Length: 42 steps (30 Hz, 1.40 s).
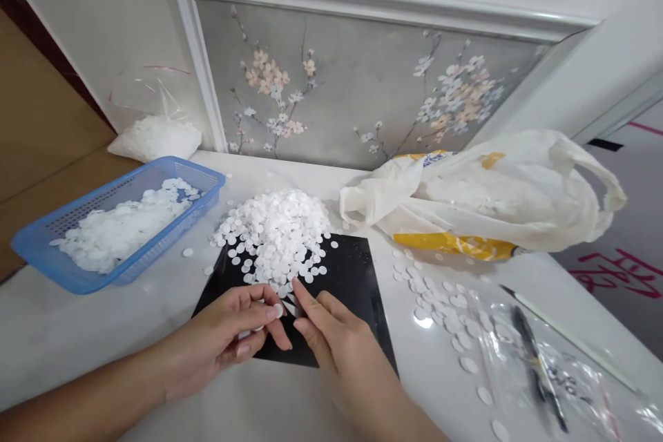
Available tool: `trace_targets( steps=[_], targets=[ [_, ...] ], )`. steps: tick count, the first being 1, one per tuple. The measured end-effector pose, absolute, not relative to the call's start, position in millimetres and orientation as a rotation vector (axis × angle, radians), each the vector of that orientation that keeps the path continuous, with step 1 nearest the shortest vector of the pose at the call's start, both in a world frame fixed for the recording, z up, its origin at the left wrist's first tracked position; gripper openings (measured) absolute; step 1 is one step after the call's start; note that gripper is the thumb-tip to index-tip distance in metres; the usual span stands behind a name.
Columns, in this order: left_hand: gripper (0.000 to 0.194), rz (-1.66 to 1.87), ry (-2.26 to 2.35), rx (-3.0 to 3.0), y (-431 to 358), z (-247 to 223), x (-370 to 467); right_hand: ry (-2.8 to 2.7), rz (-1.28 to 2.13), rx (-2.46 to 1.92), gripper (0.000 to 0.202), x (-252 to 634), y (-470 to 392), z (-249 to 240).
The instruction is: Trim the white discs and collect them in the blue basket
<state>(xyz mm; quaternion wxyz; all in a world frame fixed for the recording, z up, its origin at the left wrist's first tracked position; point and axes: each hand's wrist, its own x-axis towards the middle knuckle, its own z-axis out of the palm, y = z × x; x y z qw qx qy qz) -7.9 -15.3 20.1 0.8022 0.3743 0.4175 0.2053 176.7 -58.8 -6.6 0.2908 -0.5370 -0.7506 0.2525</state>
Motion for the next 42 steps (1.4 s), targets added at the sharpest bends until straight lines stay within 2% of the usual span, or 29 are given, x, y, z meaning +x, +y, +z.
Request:
trace_targets(
  steps=[5, 11, 42],
  targets=[
    [0.017, 0.438, 0.896, 0.807, -14.1, 17.4, -8.9, -2.171, 0.388, -1.384, 0.044, 175.9, -63.2, -9.2],
    [0.015, 0.423, 0.886, 0.857, -15.0, 15.2, -9.4, -2.227, 0.265, -1.356, 0.043, 174.3, -64.4, -7.1],
    [0.010, 0.421, 0.852, 0.882, -14.8, 13.8, -9.8, -2.243, 0.270, -1.375, 0.045, 172.1, -68.0, -7.1]
  ],
)
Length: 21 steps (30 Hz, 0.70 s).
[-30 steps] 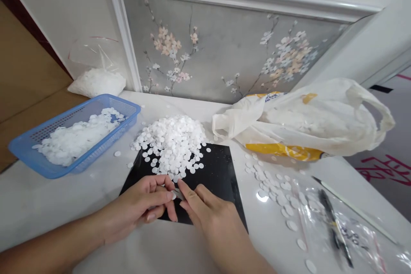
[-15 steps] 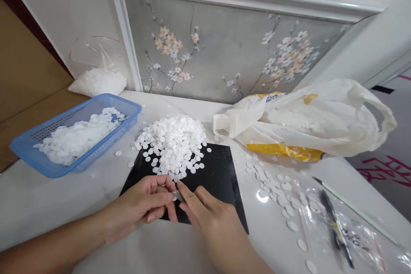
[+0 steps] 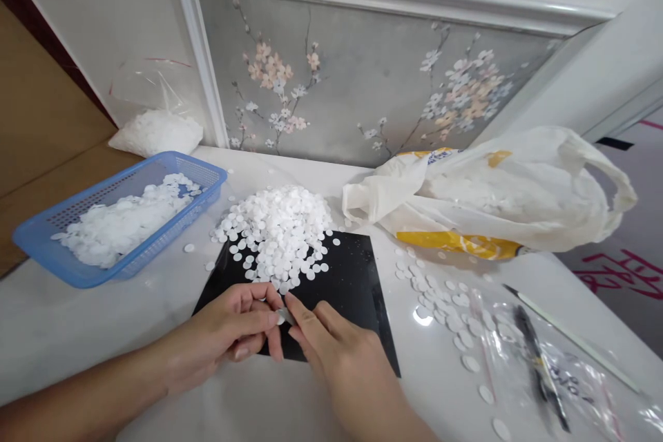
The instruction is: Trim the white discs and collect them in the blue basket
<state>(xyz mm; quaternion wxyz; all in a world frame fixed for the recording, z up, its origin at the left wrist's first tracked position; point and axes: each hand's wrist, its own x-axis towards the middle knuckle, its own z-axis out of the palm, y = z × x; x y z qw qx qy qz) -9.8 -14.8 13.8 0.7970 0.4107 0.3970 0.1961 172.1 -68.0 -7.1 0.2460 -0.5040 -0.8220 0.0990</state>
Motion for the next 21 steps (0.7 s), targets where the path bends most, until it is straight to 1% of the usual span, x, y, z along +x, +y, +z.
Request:
trace_targets(
  steps=[10, 16, 21],
  targets=[
    [0.006, 0.404, 0.863, 0.910, -14.1, 18.1, -11.3, -2.260, 0.248, -1.360, 0.044, 171.7, -67.9, -5.1],
    [0.010, 0.372, 0.853, 0.923, -11.7, 19.7, -13.1, -2.262, 0.220, -1.332, 0.043, 173.3, -67.9, -4.2],
    [0.009, 0.371, 0.868, 0.943, -10.4, 23.1, -15.2, -2.212, 0.210, -1.335, 0.043, 172.7, -66.4, 0.6]
  ],
)
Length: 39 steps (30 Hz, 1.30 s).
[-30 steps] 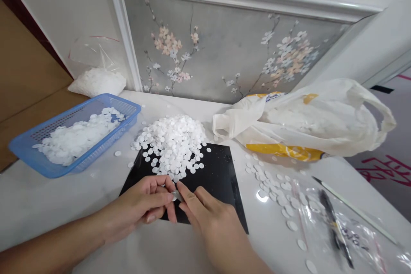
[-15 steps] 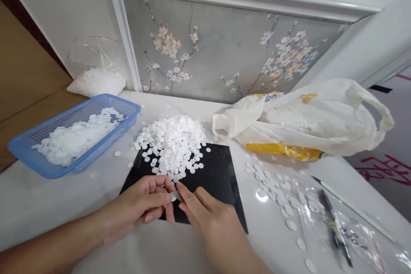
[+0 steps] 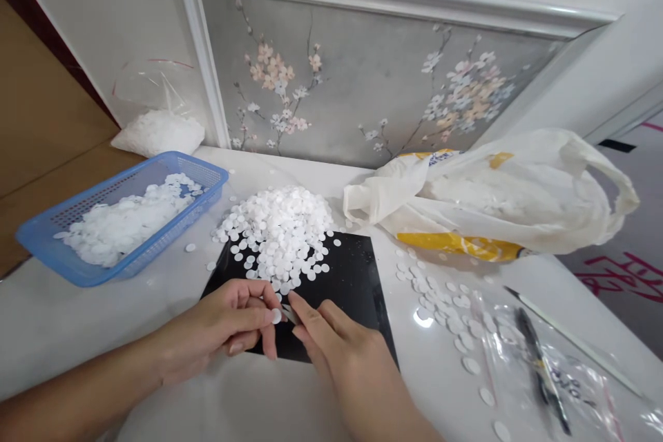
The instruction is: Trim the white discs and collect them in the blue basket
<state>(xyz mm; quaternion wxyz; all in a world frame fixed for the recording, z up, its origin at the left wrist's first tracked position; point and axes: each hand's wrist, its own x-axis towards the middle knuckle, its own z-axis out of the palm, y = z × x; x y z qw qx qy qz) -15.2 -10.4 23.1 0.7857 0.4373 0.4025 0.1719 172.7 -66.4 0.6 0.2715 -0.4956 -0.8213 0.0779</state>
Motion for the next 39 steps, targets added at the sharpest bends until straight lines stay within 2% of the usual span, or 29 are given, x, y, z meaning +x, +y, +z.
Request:
trace_targets(
  steps=[13, 31, 36, 39],
  targets=[
    [0.002, 0.346, 0.838, 0.992, -10, 20, -16, -2.248, 0.231, -1.297, 0.040, 171, -67, -3],
    [0.003, 0.328, 0.846, 1.015, -11, 21, -17, -2.249, 0.204, -1.299, 0.041, 170, -69, -3],
    [0.011, 0.338, 0.941, 1.176, -12, 21, -14, -2.078, 0.216, -1.490, 0.039, 182, -62, 6],
    [0.010, 0.350, 0.969, 1.320, -12, 21, -14, -1.898, -0.003, -1.658, 0.036, 208, -52, 12]
  ],
)
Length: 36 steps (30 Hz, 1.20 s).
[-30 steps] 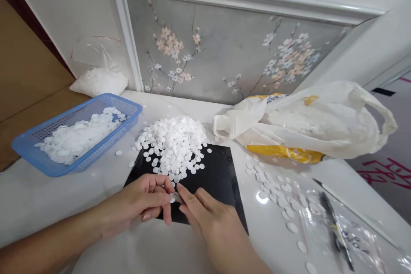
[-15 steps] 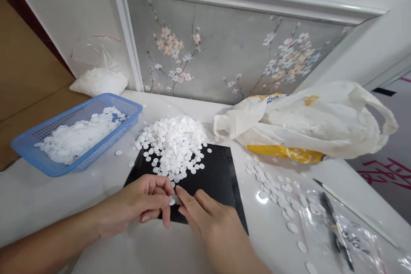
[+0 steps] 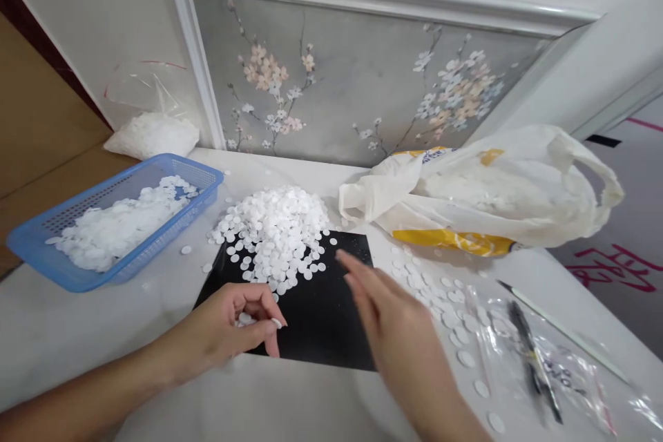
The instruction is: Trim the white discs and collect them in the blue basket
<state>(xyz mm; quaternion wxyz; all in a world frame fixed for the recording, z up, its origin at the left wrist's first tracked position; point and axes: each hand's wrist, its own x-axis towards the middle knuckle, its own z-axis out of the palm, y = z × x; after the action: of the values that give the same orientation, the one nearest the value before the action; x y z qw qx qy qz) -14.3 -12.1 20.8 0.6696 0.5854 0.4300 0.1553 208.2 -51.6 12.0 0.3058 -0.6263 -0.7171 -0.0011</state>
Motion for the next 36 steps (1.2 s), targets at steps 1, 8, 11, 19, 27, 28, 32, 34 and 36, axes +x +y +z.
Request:
trace_targets(
  steps=[1, 8, 11, 19, 27, 28, 32, 34, 36],
  targets=[
    [0.009, 0.359, 0.965, 1.354, -12, 21, -15, -1.838, -0.097, -1.714, 0.037, 219, -48, 14],
    [0.013, 0.325, 0.907, 1.304, -14, 22, -14, -1.676, -0.129, -2.096, 0.040, 264, -41, 23],
    [0.022, 0.287, 0.855, 1.203, -13, 24, -14, -1.792, 0.024, -2.027, 0.035, 258, -39, 17],
    [0.020, 0.638, 2.189, 2.139, 42, 84, -83, -1.943, 0.394, -1.739, 0.025, 220, -35, -5],
    [0.033, 0.185, 2.360, 2.257, 60, 72, -135, -2.270, 0.181, -1.379, 0.061, 181, -30, -33],
    [0.030, 0.260, 2.342, 2.268, 60, 70, -131, -2.314, 0.174, -1.363, 0.062, 178, -30, -35],
    [0.020, 0.583, 1.851, 2.402, 46, 62, -90, -2.352, 0.194, -1.312, 0.057, 173, -31, -39],
    [0.015, 0.442, 1.474, 2.455, 33, 51, -67, -2.311, 0.237, -1.277, 0.053, 172, -31, -36],
    [0.006, 0.299, 1.187, 2.479, 20, 33, -50, -2.256, 0.306, -1.254, 0.052, 170, -32, -33]
  ],
)
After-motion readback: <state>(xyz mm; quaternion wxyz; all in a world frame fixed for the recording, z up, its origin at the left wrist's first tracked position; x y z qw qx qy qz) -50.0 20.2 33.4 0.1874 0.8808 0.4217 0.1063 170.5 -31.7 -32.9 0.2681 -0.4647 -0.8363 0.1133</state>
